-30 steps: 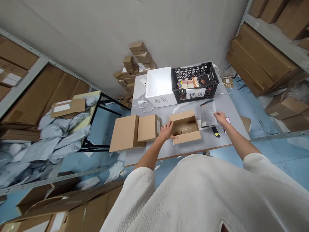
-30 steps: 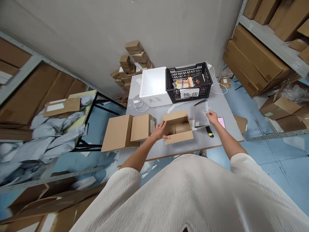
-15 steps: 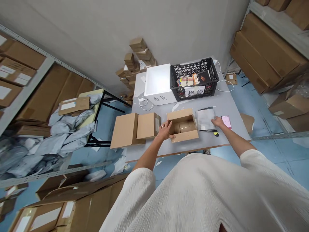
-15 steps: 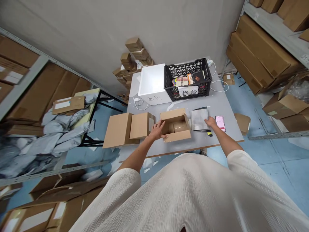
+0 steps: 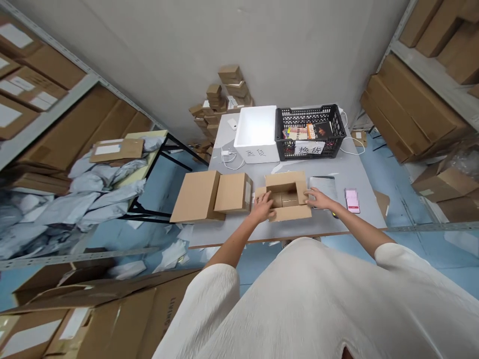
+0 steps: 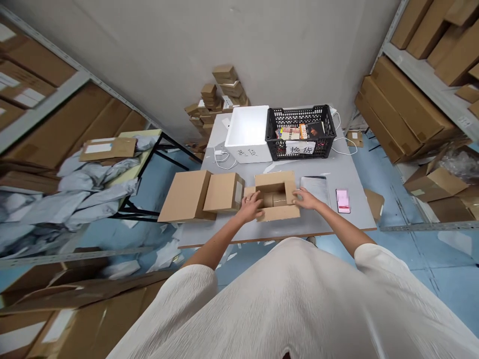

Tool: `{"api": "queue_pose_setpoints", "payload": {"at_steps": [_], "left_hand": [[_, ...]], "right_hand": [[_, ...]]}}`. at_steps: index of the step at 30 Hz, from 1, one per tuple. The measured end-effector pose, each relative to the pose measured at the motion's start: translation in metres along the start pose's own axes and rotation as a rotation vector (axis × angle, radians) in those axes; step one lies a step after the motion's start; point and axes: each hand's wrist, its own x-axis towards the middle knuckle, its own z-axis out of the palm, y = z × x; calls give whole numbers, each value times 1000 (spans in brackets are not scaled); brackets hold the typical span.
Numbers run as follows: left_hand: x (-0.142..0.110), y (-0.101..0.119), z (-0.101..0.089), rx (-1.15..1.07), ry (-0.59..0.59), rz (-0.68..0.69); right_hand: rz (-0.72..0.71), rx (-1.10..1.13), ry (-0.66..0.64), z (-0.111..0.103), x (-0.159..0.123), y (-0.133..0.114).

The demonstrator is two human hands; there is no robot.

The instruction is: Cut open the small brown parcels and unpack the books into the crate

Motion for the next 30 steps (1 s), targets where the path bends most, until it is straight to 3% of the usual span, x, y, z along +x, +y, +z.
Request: {"api": "queue_pose_setpoints", "payload": {"at_steps": [5, 10, 16, 22, 30], "left_hand": [[-4, 16, 11, -99, 58, 148], [4, 24, 18, -110, 12, 162], [5, 22, 20, -76, 97, 246], [10, 15, -8, -54, 211, 317], [33, -4, -50, -13, 278, 274]], "right_hand": [[73, -77, -113, 17, -1, -10], [149, -171, -70, 24, -8, -21], [159, -221, 6, 23, -28, -38], [131, -175, 143, 8, -24, -49], [108, -138, 236, -6, 18, -65]]}}
